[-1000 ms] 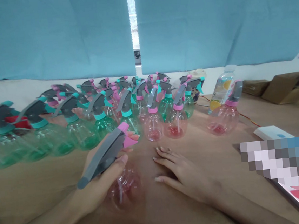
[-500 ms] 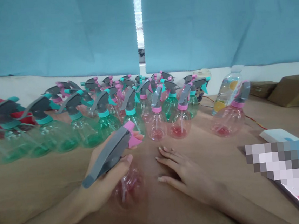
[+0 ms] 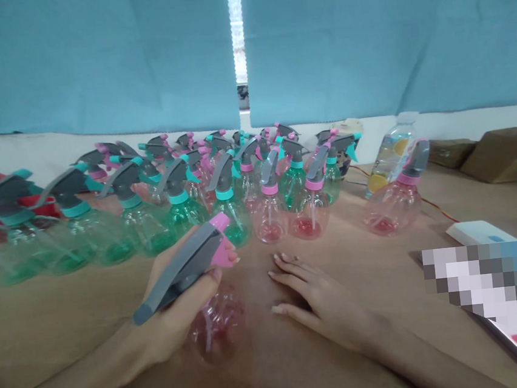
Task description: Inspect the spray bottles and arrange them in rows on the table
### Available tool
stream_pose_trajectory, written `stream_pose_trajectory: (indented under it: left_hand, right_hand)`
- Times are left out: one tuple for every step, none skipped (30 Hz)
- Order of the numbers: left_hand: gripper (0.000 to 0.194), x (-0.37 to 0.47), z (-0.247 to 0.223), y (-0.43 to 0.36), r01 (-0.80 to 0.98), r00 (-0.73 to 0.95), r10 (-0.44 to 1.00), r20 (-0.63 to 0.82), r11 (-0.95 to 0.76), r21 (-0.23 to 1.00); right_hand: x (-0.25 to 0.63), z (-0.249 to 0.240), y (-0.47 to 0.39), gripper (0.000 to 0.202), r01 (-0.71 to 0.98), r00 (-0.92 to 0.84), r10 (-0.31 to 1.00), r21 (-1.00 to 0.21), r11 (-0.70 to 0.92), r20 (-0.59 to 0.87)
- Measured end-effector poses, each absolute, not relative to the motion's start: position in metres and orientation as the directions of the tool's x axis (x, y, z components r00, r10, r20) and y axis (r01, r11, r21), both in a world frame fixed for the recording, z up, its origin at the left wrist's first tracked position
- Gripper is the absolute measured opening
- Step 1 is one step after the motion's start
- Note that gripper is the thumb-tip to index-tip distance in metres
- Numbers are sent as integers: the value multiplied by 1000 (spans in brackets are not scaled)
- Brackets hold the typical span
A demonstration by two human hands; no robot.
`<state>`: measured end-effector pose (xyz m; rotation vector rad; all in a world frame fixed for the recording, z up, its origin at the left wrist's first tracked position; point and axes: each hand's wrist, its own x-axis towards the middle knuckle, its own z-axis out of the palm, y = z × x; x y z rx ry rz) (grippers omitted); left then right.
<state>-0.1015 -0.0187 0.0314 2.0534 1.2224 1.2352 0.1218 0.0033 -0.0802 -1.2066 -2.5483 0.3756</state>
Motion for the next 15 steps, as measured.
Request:
stream_pose_trajectory:
  left_hand:
    - [9, -101, 31, -19, 457, 195, 865, 462, -497, 738]
    - [8, -101, 30, -18, 457, 184, 872, 453, -484, 746]
    - [8, -101, 28, -18, 458, 174, 879, 443, -471, 754]
    - [9, -100, 27, -18, 458, 168, 885, 433, -459, 761]
    - [10, -100, 27, -18, 457, 165, 890, 426, -451, 766]
    - [11, -101, 26, -18, 454, 167, 891, 423, -450, 769]
    - [11, -101, 25, -18, 450, 170, 890, 423, -452, 771]
    - [12, -101, 24, -18, 445, 170, 890, 424, -453, 772]
    - [13, -101, 24, -18, 440, 170, 889, 425, -454, 775]
    - [13, -102, 24, -18, 435, 171, 889, 425, -455, 777]
    - [14, -102, 23, -18, 430, 172, 890, 421, -453, 781]
    - [14, -102, 23, -18, 426, 175, 893, 415, -448, 786]
    - [15, -102, 23, -18, 422, 180, 894, 410, -447, 789]
    - [16, -102, 24, -18, 418, 185, 893, 410, -449, 790]
    - [16, -102, 24, -18, 418, 187, 892, 412, -452, 788]
  right_hand:
    - [122, -80, 3, 56, 706, -602, 784, -358, 611, 150]
    - [122, -79, 3, 56, 708, -601, 786, -359, 608, 144]
    - [122, -79, 3, 56, 709, -601, 787, -362, 606, 139]
    - [122, -79, 3, 56, 708, -601, 787, -366, 604, 138]
    - [122, -79, 3, 56, 704, -602, 786, -371, 605, 139]
    - [122, -79, 4, 56, 701, -602, 786, -377, 605, 142]
    - [122, -80, 4, 56, 697, -604, 784, -381, 608, 146]
    - [122, -80, 4, 56, 694, -606, 781, -381, 611, 148]
    - [122, -80, 4, 56, 695, -607, 781, -377, 612, 149]
    - [123, -80, 5, 56, 698, -607, 781, -373, 611, 145]
    - [123, -80, 5, 56, 702, -606, 783, -368, 609, 140]
    - [123, -80, 5, 56, 706, -605, 785, -364, 607, 135]
    - [123, -80, 5, 56, 708, -605, 786, -362, 606, 132]
    - [123, -79, 5, 56, 709, -605, 786, -362, 606, 130]
    - [123, -79, 5, 56, 707, -605, 785, -363, 606, 133]
